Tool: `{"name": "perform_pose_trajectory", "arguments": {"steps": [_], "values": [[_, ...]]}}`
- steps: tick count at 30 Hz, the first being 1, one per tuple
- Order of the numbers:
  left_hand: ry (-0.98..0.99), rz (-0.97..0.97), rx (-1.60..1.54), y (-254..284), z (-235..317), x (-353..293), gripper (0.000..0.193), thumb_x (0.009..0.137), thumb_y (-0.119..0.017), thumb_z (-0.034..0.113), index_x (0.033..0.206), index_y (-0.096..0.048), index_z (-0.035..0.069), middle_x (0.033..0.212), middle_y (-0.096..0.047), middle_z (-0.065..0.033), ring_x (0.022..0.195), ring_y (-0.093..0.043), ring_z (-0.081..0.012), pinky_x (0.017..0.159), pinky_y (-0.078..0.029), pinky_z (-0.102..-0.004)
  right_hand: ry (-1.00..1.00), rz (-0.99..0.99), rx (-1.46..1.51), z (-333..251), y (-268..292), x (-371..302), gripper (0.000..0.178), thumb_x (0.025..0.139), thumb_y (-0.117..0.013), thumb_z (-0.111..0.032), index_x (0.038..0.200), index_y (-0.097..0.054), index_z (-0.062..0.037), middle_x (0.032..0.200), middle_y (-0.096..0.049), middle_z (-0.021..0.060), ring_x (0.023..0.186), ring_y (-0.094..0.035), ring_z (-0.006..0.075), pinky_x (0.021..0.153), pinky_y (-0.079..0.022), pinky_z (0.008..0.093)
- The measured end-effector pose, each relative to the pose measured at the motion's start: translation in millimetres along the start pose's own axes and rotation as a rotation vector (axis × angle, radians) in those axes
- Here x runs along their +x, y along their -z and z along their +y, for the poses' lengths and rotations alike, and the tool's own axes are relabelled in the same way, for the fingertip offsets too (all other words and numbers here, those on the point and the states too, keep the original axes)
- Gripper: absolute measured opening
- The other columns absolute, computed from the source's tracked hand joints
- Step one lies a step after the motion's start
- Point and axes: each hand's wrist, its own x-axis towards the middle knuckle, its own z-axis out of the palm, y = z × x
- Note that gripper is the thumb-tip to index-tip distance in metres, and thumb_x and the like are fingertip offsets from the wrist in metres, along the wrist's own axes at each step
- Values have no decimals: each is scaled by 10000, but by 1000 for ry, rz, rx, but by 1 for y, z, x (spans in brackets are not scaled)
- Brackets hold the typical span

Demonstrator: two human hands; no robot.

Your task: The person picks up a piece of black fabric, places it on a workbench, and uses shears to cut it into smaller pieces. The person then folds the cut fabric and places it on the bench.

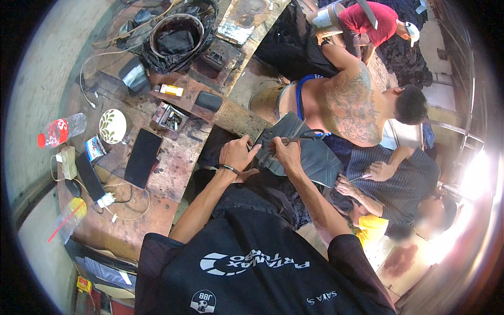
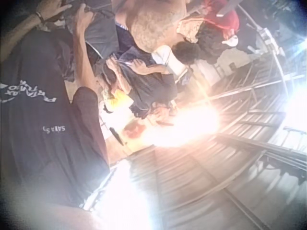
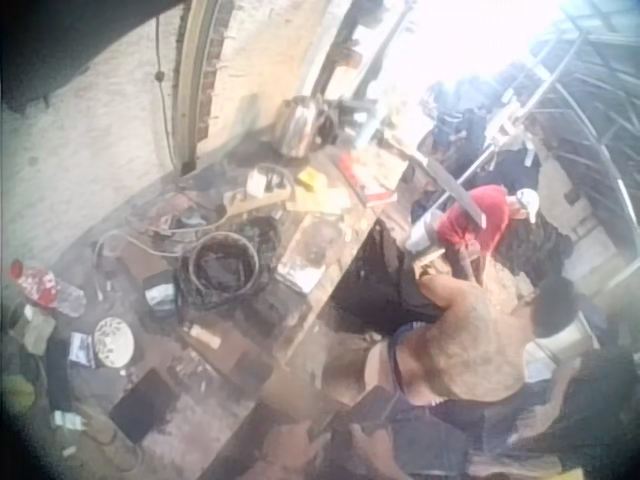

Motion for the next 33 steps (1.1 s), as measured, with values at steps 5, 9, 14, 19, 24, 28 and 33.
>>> {"name": "perform_pose_trajectory", "arguments": {"steps": [5,9,14,19,24,28,33], "values": [[4,-5,-19,1,0,0,396,915,-798,477,885,-731,88,646,-692,-104,679,-732,-336,644,-570,-469,-24,17,-38,-5,-4,1,348,935,-689,-245,832,-792,71,781,-781,119,715,-757,212,632,-601,362],[5,-18,-18,0,-3,0,386,920,-794,472,894,-728,93,656,-697,-106,688,-734,-339,648,-569,-472,-45,25,-95,-12,-4,3,356,931,-689,-247,810,-787,73,743,-774,119,672,-754,236,615,-592,381],[-34,-17,-2,-1,-7,1,405,924,-784,486,911,-719,86,684,-707,-119,712,-736,-351,656,-567,-477,165,11,-205,-21,-6,-6,388,937,-690,-273,737,-750,54,705,-743,187,664,-733,360,675,-587,448],[-102,7,51,1,-8,2,425,926,-779,490,944,-687,75,697,-693,-133,733,-729,-365,665,-565,-484,825,-462,-664,-46,32,14,278,974,-669,-230,909,-743,30,862,-741,239,828,-705,480,774,-565,553],[-146,-26,46,5,-6,4,428,934,-773,463,1040,-665,63,784,-688,-143,766,-712,-390,682,-565,-497,1452,-685,-980,-59,61,47,213,1029,-669,-249,1072,-730,-50,986,-742,89,838,-674,310,783,-585,417],[-219,-31,5,4,-4,6,457,943,-759,444,1168,-675,55,941,-707,-147,831,-708,-411,714,-574,-506,817,-450,-530,-37,49,27,312,991,-713,-288,884,-763,1,718,-725,100,699,-696,268,670,-553,408],[-257,1,78,-1,-2,6,443,939,-762,419,1214,-684,81,984,-700,-130,871,-718,-390,745,-583,-495,197,-82,-157,-18,12,-5,423,919,-652,-368,795,-783,15,738,-736,233,676,-735,410,723,-583,498]]}}
